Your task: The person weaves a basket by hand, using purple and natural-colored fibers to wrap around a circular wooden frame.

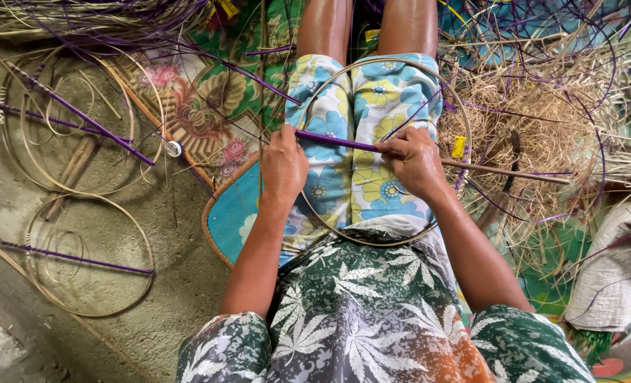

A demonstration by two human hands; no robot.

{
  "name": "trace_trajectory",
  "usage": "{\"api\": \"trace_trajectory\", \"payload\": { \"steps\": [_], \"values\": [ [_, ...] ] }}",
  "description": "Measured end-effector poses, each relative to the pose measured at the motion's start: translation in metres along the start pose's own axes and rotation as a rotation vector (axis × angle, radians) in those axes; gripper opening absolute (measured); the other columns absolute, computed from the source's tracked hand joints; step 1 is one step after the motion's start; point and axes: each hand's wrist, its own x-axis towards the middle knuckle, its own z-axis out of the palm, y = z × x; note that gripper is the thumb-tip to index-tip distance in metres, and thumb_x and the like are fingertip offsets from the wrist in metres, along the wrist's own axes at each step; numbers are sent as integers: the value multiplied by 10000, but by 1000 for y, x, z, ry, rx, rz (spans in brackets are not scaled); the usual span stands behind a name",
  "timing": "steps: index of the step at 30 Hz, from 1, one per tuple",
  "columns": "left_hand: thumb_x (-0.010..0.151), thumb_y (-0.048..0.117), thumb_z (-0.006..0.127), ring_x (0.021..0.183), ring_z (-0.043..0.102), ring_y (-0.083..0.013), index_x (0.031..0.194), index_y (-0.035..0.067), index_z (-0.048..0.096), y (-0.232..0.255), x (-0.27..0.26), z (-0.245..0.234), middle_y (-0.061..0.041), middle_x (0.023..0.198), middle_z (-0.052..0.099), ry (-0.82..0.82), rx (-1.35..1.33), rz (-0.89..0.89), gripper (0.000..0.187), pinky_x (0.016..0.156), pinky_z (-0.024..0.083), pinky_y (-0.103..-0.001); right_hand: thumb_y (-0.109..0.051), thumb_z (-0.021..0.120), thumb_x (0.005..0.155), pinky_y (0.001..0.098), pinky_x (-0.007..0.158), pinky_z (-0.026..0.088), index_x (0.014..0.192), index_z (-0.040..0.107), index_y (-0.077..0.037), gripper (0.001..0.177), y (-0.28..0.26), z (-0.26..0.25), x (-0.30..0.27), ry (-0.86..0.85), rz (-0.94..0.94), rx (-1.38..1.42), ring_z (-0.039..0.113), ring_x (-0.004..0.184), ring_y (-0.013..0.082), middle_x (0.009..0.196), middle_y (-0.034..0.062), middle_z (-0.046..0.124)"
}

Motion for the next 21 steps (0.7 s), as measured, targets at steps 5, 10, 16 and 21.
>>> {"api": "trace_trajectory", "payload": {
  "steps": [5,10,16,21],
  "values": [
    [939,-27,568,811,738,-409,1214,14,524,9,1,-5,-202,1018,624,4,56,-14,281,619,692,-514,-143,802,901,445,830,504,1023,832,-259,171,4,7,2,13,-22,-33,609,913,309,922,62,640],
    [947,-31,564,802,743,-401,1233,-22,529,11,3,-7,-226,1018,656,6,74,6,288,597,696,-506,-161,797,915,419,836,484,1041,830,-277,175,5,9,2,9,-8,-66,601,931,278,931,36,630],
    [949,-6,561,833,746,-394,1218,9,539,10,0,-9,-210,1022,672,-2,50,10,271,626,689,-513,-190,796,899,430,865,469,1086,811,-276,206,7,10,0,7,-17,-108,600,958,281,935,30,615],
    [918,25,642,774,728,-438,1158,59,529,3,-1,-2,-158,1054,577,79,7,31,268,596,682,-546,-149,777,902,455,864,504,1078,801,-249,204,6,8,-1,4,-17,-58,614,955,322,934,62,615]
  ]
}}
